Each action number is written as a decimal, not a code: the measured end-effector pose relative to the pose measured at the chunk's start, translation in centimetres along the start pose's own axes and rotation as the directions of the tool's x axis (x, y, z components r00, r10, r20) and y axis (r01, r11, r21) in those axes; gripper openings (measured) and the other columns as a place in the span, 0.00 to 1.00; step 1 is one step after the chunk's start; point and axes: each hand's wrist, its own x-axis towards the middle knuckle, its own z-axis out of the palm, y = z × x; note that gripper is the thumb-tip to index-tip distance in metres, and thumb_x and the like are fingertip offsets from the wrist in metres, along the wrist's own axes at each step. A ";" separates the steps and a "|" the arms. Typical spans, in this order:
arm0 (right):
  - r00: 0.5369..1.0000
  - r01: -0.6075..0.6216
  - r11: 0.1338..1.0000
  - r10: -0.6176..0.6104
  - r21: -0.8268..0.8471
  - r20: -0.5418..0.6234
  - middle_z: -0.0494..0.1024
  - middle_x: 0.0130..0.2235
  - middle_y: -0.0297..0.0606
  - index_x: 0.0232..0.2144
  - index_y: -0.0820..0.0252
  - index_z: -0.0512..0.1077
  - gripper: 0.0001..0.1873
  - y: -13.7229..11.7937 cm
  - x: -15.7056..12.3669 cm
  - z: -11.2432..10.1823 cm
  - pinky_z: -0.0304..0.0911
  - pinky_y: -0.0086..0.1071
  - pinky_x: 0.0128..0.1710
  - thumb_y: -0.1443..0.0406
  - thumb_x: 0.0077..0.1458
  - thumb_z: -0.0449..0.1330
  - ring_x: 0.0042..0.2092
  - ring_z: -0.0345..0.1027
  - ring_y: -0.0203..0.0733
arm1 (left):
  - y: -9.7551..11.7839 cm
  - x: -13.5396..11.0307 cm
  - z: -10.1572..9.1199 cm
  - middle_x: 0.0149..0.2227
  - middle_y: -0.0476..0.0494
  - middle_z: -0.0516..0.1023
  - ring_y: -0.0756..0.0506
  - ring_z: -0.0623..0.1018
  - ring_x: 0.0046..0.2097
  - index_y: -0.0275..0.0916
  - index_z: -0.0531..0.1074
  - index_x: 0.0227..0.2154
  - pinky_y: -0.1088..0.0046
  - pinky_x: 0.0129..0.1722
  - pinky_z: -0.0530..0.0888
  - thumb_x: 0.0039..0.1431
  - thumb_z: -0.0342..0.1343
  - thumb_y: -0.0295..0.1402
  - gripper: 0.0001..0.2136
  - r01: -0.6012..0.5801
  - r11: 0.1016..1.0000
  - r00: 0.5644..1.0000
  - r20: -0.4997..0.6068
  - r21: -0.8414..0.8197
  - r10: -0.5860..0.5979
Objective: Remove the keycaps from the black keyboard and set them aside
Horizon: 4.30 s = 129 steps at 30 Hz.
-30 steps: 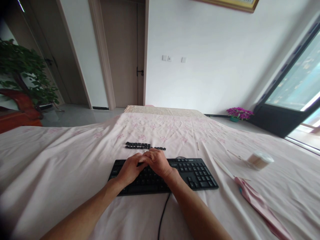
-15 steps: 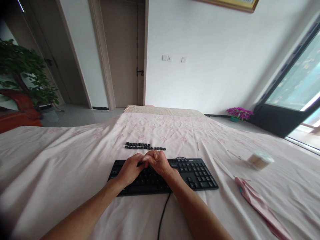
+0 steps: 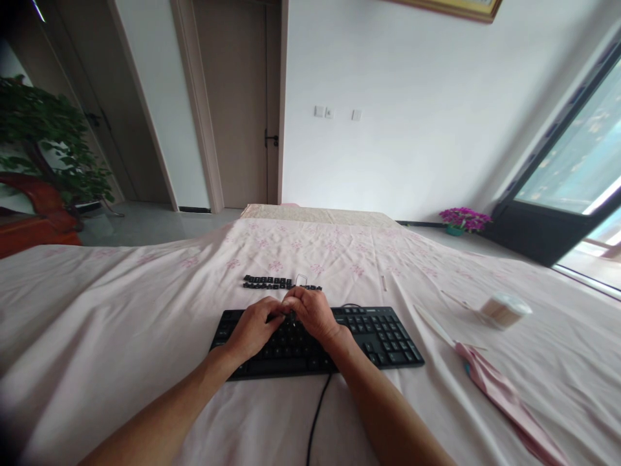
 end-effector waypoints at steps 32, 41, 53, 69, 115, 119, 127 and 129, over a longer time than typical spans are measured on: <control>0.965 0.008 1.000 -0.002 -0.021 0.263 0.75 0.28 0.34 0.24 0.61 0.75 0.25 -0.8 0.9 -1.7 0.60 0.25 0.34 0.56 0.64 0.46 0.32 0.68 0.34 | 0.6 0.0 -0.4 0.33 0.48 0.75 0.48 0.75 0.39 0.39 0.73 0.30 0.73 0.41 0.69 0.52 0.52 0.21 0.08 -0.002 1.000 1.000 0.018 0.012 0.001; 0.959 0.081 0.997 -0.074 -0.013 0.275 0.73 0.26 0.33 0.24 0.62 0.72 0.24 -1.1 0.7 -1.3 0.60 0.26 0.33 0.55 0.63 0.47 0.30 0.66 0.34 | 0.5 0.0 -0.3 0.32 0.49 0.74 0.48 0.74 0.37 0.40 0.72 0.28 0.74 0.39 0.68 0.52 0.51 0.21 0.08 -0.004 1.000 1.000 0.024 0.023 0.003; 0.977 0.025 1.000 -0.025 0.000 0.214 0.73 0.25 0.33 0.23 0.62 0.72 0.27 -0.8 0.7 -1.1 0.59 0.26 0.32 0.53 0.63 0.44 0.28 0.65 0.34 | 0.6 0.0 -0.3 0.33 0.48 0.74 0.48 0.74 0.38 0.40 0.73 0.31 0.74 0.39 0.67 0.53 0.51 0.22 0.08 -0.015 0.999 1.000 0.025 0.029 0.014; 0.958 0.188 0.967 -0.143 -0.172 0.247 0.73 0.28 0.34 0.25 0.60 0.69 0.22 -1.4 0.3 -0.4 0.59 0.27 0.35 0.56 0.64 0.45 0.31 0.66 0.35 | 0.0 -0.1 0.0 0.31 0.48 0.73 0.48 0.74 0.34 0.39 0.70 0.28 0.75 0.35 0.67 0.55 0.52 0.26 0.04 0.001 0.998 1.000 0.010 0.070 -0.002; 0.980 0.140 0.987 -0.125 -0.085 0.155 0.72 0.25 0.32 0.24 0.60 0.68 0.24 -0.8 0.2 0.3 0.59 0.27 0.34 0.55 0.65 0.44 0.29 0.66 0.34 | -0.4 -0.1 0.6 0.31 0.49 0.69 0.48 0.71 0.34 0.40 0.64 0.29 0.75 0.33 0.64 0.54 0.49 0.23 0.05 -0.028 0.995 0.999 0.034 0.095 0.025; 0.977 0.158 0.982 -0.141 -0.103 0.157 0.72 0.25 0.33 0.24 0.60 0.68 0.23 -0.7 0.2 0.3 0.59 0.27 0.35 0.56 0.65 0.44 0.30 0.66 0.35 | -0.3 -0.2 0.7 0.31 0.48 0.68 0.48 0.71 0.33 0.40 0.63 0.29 0.75 0.33 0.64 0.56 0.48 0.25 0.04 -0.034 0.993 0.999 0.031 0.111 0.031; 0.977 0.164 0.981 -0.146 -0.107 0.158 0.72 0.26 0.33 0.24 0.60 0.68 0.22 -0.6 0.2 0.5 0.59 0.28 0.35 0.57 0.65 0.44 0.30 0.67 0.35 | 0.0 -0.2 0.7 0.31 0.47 0.68 0.48 0.70 0.33 0.40 0.62 0.28 0.74 0.34 0.65 0.59 0.46 0.27 0.05 -0.049 0.991 0.999 0.014 0.126 0.048; 0.977 0.166 0.980 -0.148 -0.107 0.156 0.72 0.26 0.33 0.24 0.60 0.68 0.23 -0.7 0.2 0.5 0.59 0.28 0.35 0.56 0.65 0.44 0.30 0.67 0.35 | 0.0 -0.2 0.7 0.31 0.48 0.67 0.48 0.70 0.33 0.39 0.62 0.29 0.74 0.34 0.66 0.59 0.46 0.26 0.05 -0.055 0.990 0.998 0.014 0.128 0.054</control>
